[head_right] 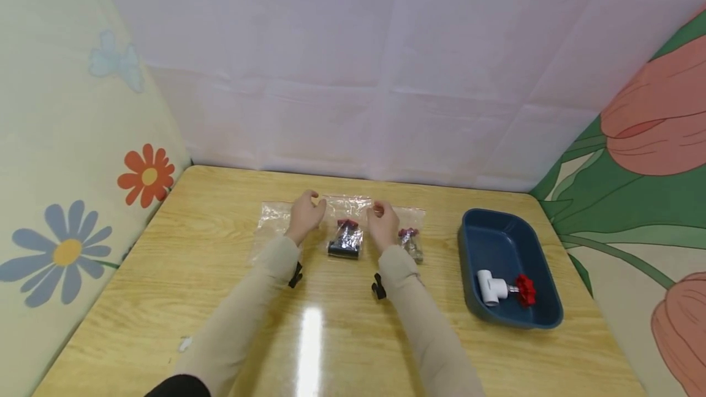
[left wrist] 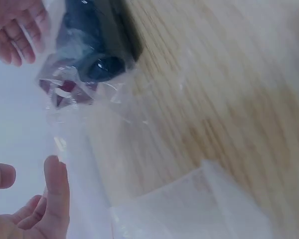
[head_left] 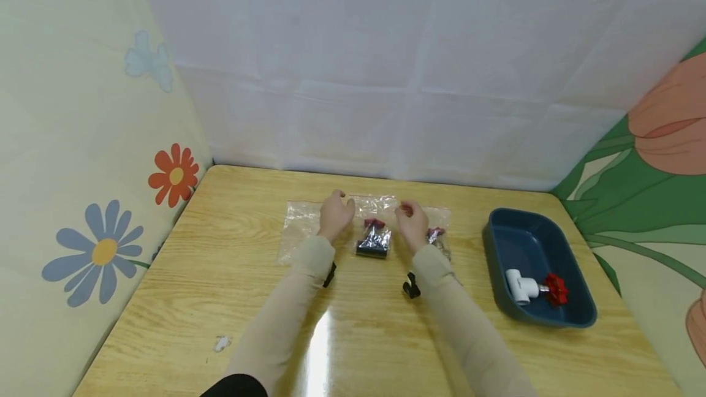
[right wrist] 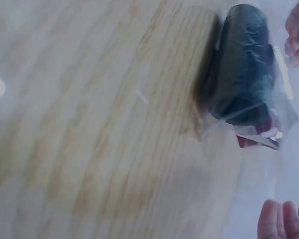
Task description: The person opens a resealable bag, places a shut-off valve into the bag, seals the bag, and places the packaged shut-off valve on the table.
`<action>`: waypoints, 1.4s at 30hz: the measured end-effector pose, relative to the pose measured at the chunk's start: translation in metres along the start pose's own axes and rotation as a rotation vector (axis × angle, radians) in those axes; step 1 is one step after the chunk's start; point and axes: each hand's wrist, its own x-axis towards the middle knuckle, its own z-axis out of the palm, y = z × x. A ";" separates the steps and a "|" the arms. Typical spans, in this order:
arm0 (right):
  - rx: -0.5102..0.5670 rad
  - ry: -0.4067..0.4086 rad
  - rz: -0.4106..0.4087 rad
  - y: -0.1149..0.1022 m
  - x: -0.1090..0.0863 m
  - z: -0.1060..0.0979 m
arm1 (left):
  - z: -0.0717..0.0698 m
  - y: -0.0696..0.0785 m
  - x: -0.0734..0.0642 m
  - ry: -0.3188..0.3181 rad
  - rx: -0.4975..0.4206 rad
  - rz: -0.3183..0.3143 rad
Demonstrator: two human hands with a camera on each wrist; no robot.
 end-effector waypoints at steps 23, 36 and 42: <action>0.147 -0.093 0.017 -0.003 -0.054 -0.031 | -0.025 -0.012 -0.064 0.110 -0.255 0.257; 0.148 -0.139 -0.022 -0.003 -0.075 -0.026 | -0.035 -0.022 -0.082 0.109 -0.189 0.341; 0.160 -0.171 -0.021 0.000 -0.077 -0.018 | -0.042 -0.029 -0.080 0.140 -0.161 0.372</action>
